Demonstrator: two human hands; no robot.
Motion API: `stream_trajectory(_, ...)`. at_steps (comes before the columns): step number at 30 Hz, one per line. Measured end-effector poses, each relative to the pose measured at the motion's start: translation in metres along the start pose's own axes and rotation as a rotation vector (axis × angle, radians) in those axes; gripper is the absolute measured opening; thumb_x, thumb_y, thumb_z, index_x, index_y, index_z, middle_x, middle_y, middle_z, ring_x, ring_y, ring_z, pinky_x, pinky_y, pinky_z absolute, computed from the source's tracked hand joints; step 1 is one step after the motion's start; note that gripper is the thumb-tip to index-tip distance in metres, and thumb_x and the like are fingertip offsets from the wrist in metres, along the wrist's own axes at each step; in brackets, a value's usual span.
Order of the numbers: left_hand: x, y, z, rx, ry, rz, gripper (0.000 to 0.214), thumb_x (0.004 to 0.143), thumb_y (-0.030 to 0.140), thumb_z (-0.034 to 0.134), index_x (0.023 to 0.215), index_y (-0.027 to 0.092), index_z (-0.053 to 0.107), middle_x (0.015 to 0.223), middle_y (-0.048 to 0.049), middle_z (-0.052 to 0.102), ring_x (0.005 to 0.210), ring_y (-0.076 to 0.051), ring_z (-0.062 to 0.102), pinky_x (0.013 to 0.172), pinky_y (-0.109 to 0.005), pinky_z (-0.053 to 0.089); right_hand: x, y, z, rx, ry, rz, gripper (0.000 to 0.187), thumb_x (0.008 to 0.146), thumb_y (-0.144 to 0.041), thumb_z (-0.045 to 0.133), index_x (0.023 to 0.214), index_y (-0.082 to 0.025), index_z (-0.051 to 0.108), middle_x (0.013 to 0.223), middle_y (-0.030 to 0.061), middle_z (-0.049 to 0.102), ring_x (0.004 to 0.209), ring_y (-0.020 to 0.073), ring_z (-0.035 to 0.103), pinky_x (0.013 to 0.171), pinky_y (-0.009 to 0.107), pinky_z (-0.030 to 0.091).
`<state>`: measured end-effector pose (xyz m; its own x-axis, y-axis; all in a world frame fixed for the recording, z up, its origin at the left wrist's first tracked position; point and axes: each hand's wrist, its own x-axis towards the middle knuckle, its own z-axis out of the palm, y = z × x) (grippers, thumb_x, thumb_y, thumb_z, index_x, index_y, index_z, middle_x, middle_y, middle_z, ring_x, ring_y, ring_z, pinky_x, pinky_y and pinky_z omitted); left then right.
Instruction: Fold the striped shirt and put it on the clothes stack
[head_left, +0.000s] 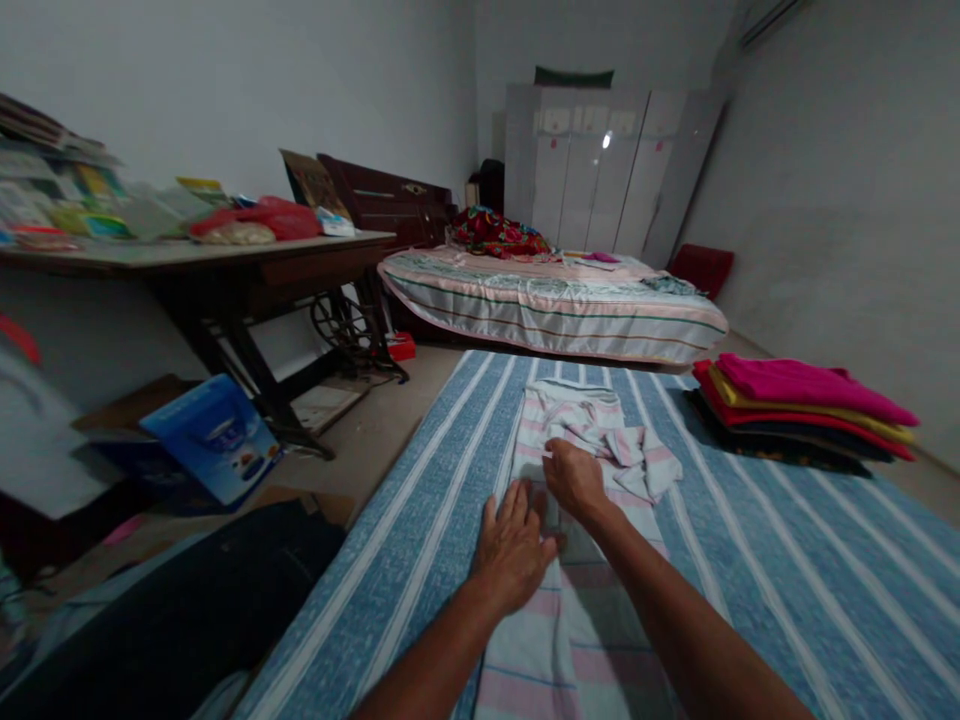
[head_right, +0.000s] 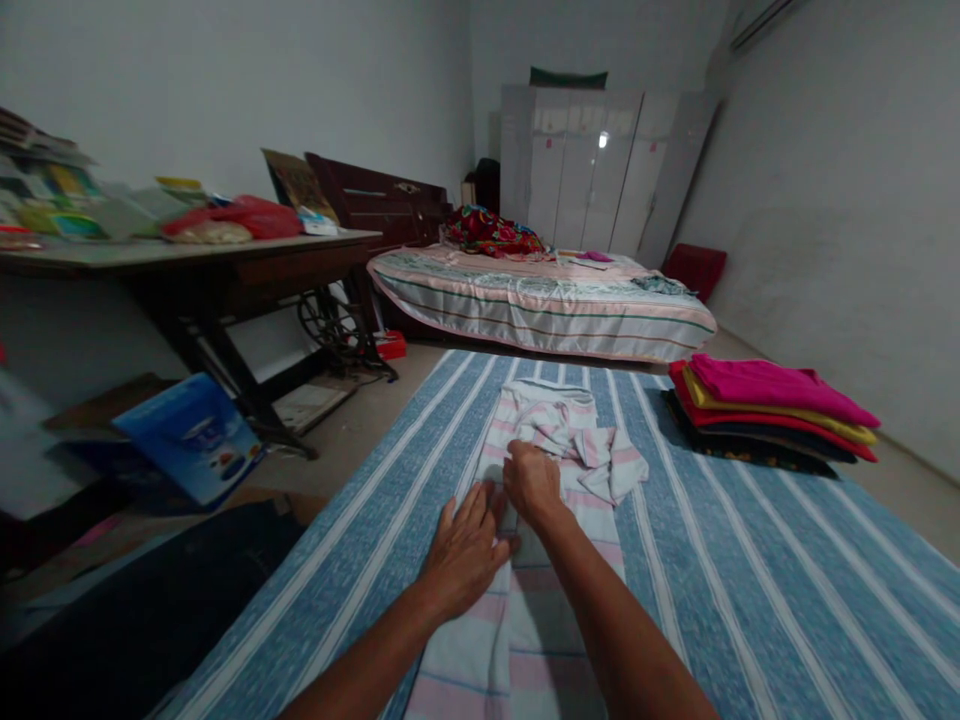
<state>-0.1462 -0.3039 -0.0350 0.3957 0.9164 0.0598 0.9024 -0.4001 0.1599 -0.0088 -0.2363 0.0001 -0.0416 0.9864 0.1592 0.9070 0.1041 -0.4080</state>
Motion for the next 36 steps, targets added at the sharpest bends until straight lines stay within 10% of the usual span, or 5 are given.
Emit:
stream_trajectory(5,-0.002,0.001,-0.006,-0.019,0.004,-0.005,0.063,0.091,0.054,0.020,0.140,0.018,0.033,0.151,-0.0078,0.021,0.140,-0.022,0.011,0.112,-0.048,0.013,-0.013,0.010,0.015,-0.116,-0.022,-0.257,0.016,0.088,-0.021,0.047,0.097,-0.019,0.060,0.107,0.0077,0.059,0.107,0.0208,0.049,0.094,0.034,0.031)
stream_trajectory(19,0.029,-0.011,-0.030,-0.039,0.097,-0.050,0.040,0.091,0.022,0.027,0.122,0.014,0.050,0.133,-0.0097,0.051,0.123,-0.017,0.045,0.104,-0.035,0.033,-0.026,0.017,0.034,-0.162,0.091,-0.305,0.025,0.092,-0.025,0.041,0.114,-0.019,0.053,0.127,0.0084,0.050,0.121,0.0221,0.039,0.101,0.043,0.025)
stream_trajectory(36,0.091,-0.024,-0.021,0.125,-0.065,-0.115,0.055,0.093,0.042,0.016,0.141,0.016,0.028,0.152,-0.0083,0.018,0.140,-0.022,0.011,0.109,-0.051,0.017,-0.023,0.025,0.036,0.034,0.153,-0.300,0.028,0.087,-0.023,0.046,0.114,-0.021,0.053,0.121,0.0069,0.053,0.116,0.0213,0.042,0.103,0.040,0.025)
